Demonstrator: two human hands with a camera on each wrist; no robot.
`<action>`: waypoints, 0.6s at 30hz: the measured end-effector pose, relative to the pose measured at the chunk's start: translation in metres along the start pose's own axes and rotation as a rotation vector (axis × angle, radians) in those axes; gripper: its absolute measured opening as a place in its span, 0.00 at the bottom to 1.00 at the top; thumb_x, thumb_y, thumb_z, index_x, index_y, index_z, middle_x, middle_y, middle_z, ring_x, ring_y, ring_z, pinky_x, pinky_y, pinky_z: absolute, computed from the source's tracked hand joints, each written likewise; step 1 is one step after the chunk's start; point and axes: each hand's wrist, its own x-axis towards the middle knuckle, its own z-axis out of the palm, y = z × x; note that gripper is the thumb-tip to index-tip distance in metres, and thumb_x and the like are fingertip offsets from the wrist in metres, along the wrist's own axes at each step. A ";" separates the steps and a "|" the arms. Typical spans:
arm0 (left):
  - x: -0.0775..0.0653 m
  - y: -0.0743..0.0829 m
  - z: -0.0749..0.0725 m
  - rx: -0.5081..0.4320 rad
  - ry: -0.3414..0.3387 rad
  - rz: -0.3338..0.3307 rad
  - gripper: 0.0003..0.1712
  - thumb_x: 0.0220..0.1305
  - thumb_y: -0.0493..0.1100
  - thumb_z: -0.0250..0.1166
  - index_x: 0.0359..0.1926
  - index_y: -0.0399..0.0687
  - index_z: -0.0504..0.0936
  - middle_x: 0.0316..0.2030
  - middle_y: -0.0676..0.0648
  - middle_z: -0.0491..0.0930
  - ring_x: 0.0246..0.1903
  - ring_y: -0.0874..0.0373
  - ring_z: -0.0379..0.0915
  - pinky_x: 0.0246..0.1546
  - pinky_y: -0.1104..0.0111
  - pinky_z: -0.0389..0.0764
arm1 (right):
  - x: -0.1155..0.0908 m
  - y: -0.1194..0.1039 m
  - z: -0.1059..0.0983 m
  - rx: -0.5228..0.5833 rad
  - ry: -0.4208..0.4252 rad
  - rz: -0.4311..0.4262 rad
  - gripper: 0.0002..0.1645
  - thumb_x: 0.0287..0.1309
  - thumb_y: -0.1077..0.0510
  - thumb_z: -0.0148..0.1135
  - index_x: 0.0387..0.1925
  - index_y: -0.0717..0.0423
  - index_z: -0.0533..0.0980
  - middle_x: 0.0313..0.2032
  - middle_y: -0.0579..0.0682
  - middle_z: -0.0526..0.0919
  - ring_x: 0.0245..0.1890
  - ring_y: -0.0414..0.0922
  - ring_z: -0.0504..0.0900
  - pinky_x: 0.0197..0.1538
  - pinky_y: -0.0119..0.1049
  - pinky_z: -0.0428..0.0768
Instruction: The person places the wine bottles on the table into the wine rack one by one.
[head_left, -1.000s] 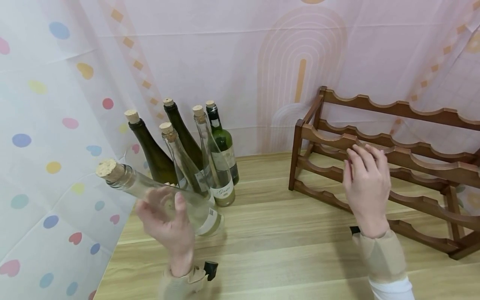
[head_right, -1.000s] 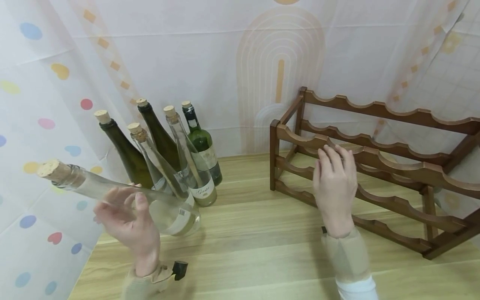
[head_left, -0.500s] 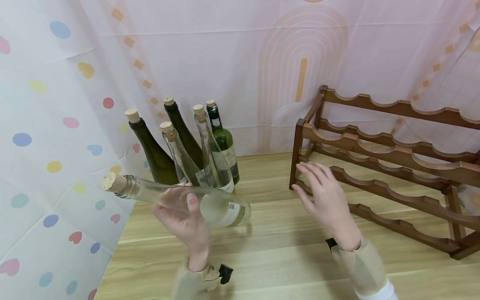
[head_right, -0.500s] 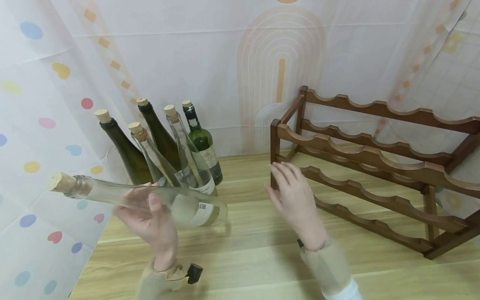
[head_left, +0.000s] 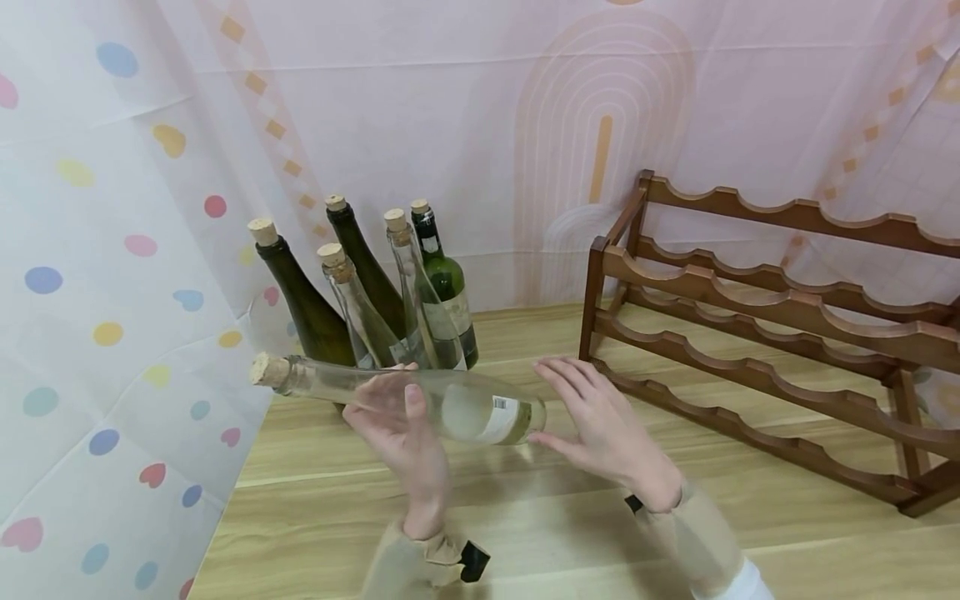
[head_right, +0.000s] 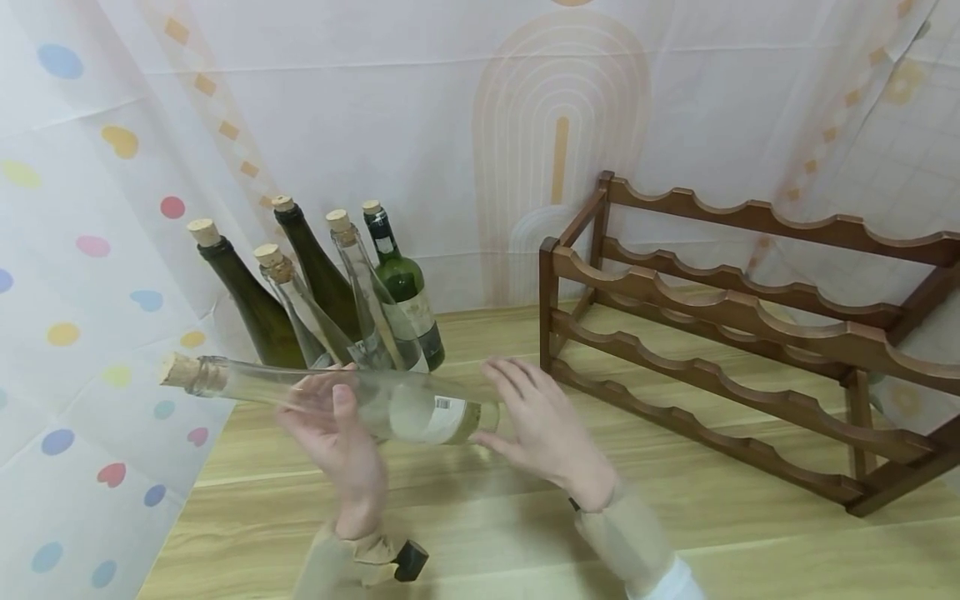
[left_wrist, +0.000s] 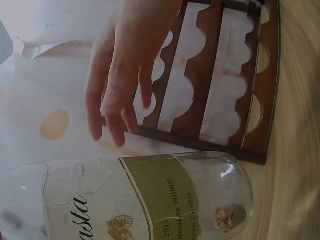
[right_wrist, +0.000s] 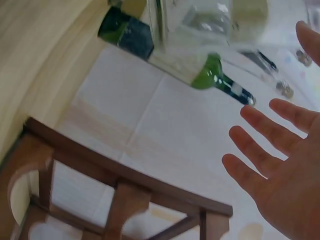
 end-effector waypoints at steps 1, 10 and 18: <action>-0.001 -0.001 0.001 -0.002 -0.001 -0.005 0.17 0.61 0.31 0.55 0.48 0.42 0.61 0.41 0.45 0.74 0.44 0.51 0.72 0.49 0.67 0.74 | 0.000 -0.001 0.002 0.003 -0.014 -0.001 0.51 0.40 0.39 0.71 0.62 0.62 0.64 0.60 0.56 0.70 0.60 0.53 0.66 0.61 0.50 0.69; -0.008 0.002 0.006 -0.090 0.033 -0.133 0.18 0.63 0.36 0.56 0.51 0.44 0.60 0.42 0.46 0.72 0.45 0.51 0.72 0.55 0.63 0.73 | 0.000 -0.008 0.017 0.017 -0.059 -0.006 0.61 0.33 0.31 0.70 0.64 0.60 0.60 0.58 0.56 0.71 0.58 0.51 0.68 0.59 0.49 0.73; -0.012 0.000 0.008 -0.123 0.056 -0.243 0.14 0.65 0.35 0.53 0.49 0.47 0.62 0.42 0.48 0.71 0.44 0.53 0.72 0.54 0.62 0.72 | 0.000 -0.007 0.027 0.068 -0.011 -0.012 0.67 0.23 0.32 0.75 0.63 0.62 0.60 0.56 0.57 0.73 0.55 0.50 0.72 0.58 0.51 0.73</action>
